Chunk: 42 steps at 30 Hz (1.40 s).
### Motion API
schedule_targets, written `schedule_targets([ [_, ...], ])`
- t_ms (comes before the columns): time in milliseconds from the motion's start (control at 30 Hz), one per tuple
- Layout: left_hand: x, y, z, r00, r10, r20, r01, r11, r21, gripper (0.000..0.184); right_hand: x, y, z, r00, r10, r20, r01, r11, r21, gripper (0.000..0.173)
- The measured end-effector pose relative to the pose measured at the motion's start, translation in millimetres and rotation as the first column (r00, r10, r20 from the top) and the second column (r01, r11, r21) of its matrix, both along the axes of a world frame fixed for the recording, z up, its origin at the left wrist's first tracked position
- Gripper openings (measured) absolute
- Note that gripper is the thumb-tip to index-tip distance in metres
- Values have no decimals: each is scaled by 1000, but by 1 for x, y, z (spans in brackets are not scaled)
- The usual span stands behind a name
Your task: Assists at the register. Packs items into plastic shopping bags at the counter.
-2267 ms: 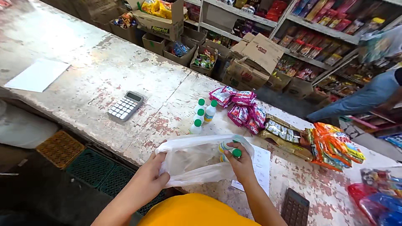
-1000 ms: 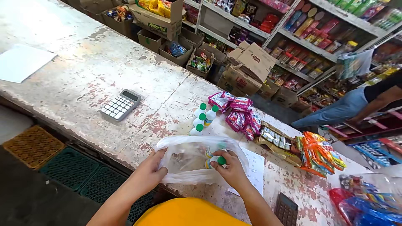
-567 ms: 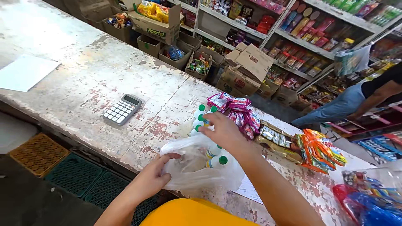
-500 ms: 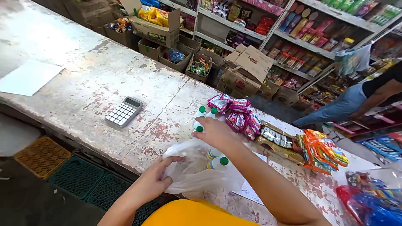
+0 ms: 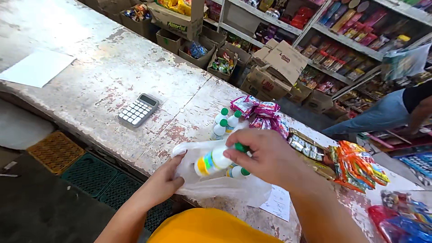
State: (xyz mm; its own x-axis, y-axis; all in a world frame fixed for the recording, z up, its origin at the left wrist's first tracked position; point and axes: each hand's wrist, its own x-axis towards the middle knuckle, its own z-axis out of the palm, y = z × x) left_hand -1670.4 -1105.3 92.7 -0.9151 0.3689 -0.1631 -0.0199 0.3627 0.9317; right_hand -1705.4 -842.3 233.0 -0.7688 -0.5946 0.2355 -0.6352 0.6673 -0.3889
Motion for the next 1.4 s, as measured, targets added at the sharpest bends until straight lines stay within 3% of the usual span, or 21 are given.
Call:
schedule_targets([
  [133, -1, 2, 11, 999, -14, -33, 14, 1000, 5, 72, -5, -20, -32, 933, -163, 322, 7, 900, 436, 31],
  [267, 2, -3, 13, 999, -40, -14, 40, 999, 36, 73, -22, -25, -60, 871, -315, 377, 23, 793, 609, 35],
  [333, 3, -6, 12, 999, -49, -12, 50, 996, 80, 76, -26, -22, -50, 875, -342, 344, 87, 809, 582, 39],
  [433, 4, -6, 10, 999, -50, 20, 47, 986, 161, 77, -40, -15, -37, 946, -312, 87, 259, 889, 378, 33],
  [500, 3, -2, 9, 999, -44, 25, 38, 980, 196, 77, -64, -17, -39, 942, -333, -38, 329, 899, 289, 30],
  [633, 3, 5, 12, 999, -52, 5, 50, 976, 211, 76, -104, -26, -63, 876, -433, 211, 283, 817, 502, 39],
  [733, 5, 2, 12, 998, -59, 7, 56, 975, 213, 77, -111, -26, -81, 856, -418, 304, 208, 817, 537, 30],
  [800, 5, -1, 9, 998, -54, 34, 45, 975, 217, 77, -105, -21, -70, 874, -407, 265, 266, 857, 441, 29],
  [900, 5, -3, 9, 996, -50, 75, 34, 978, 204, 78, -76, -15, -29, 932, -340, 127, 318, 933, 169, 28],
  [1000, 3, -1, 9, 999, -21, 47, 10, 977, 215, 76, -37, -4, 3, 986, -162, 29, 162, 987, 15, 20],
  [1100, -2, 3, 13, 999, -9, 36, 2, 978, 208, 77, -12, -2, 4, 966, -60, 252, -4, 969, 246, 20],
  [1200, -5, 6, 15, 999, -11, 34, 4, 979, 203, 78, -8, -9, -31, 885, -106, 452, -160, 845, 511, 29],
  [1300, -5, 6, 17, 999, -17, 31, 11, 981, 191, 79, -7, -8, -54, 872, -147, 468, -190, 777, 600, 31],
  [1400, -5, 5, 15, 999, -11, 37, 4, 980, 197, 77, -18, -4, -36, 894, -170, 415, -91, 838, 538, 40],
])
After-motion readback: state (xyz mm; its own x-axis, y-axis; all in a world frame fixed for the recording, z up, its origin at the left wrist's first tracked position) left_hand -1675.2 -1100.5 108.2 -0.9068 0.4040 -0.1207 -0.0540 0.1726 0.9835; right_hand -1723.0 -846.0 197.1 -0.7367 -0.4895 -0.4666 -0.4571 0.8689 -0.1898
